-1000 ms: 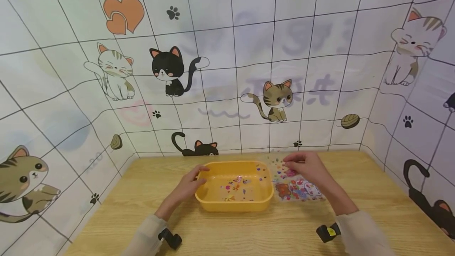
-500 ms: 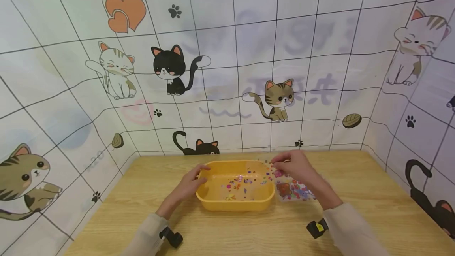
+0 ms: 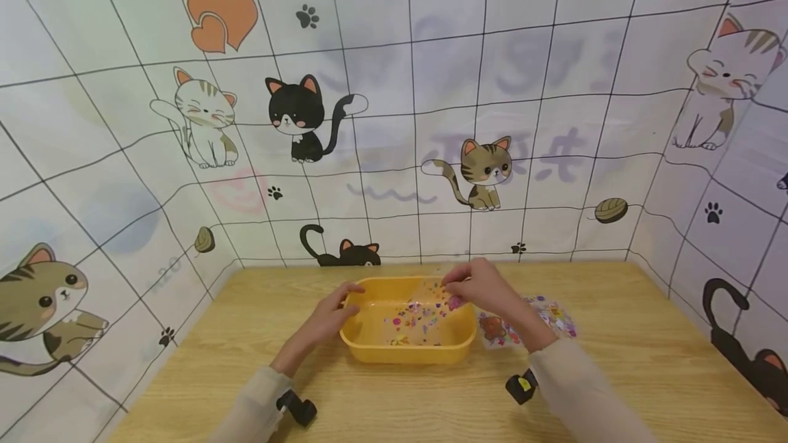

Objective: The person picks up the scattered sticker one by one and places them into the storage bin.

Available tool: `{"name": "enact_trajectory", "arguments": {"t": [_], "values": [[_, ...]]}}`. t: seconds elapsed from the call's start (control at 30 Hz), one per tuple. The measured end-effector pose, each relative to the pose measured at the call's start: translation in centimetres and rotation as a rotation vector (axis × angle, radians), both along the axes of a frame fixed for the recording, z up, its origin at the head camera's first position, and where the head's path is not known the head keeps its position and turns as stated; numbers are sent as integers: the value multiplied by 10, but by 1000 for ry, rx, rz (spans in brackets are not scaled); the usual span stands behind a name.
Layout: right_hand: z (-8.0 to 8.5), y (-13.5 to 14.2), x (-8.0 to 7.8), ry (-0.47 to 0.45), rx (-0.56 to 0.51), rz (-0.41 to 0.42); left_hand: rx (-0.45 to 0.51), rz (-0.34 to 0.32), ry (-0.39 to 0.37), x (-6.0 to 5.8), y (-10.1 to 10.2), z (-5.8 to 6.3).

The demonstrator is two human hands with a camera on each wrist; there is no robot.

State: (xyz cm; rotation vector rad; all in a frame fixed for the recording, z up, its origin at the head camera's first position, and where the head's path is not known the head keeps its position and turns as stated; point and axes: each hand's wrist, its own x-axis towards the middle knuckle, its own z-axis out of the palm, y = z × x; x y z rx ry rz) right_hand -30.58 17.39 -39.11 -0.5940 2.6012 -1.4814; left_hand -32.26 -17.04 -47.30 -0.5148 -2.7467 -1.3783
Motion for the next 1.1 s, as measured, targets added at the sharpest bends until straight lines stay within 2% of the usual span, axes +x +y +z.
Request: {"name": "enact_trajectory", "arguments": {"t": [0.4,0.67,0.77,0.97,1.1], "values": [[3,-37,-13,4,80,84,-7,-3,5,0,-1,1],[4,-49,-20,-14,108,88,-8,0,1,0,0,2],[6,-53,-21,4,137,94,-8,3,1,0,-1,2],[10,-61,-21,27,127,126,-1,3,-5,-1,-1,1],[8,-66,-22,16,159,102,0,0,-12,-2,-1,0]]}}
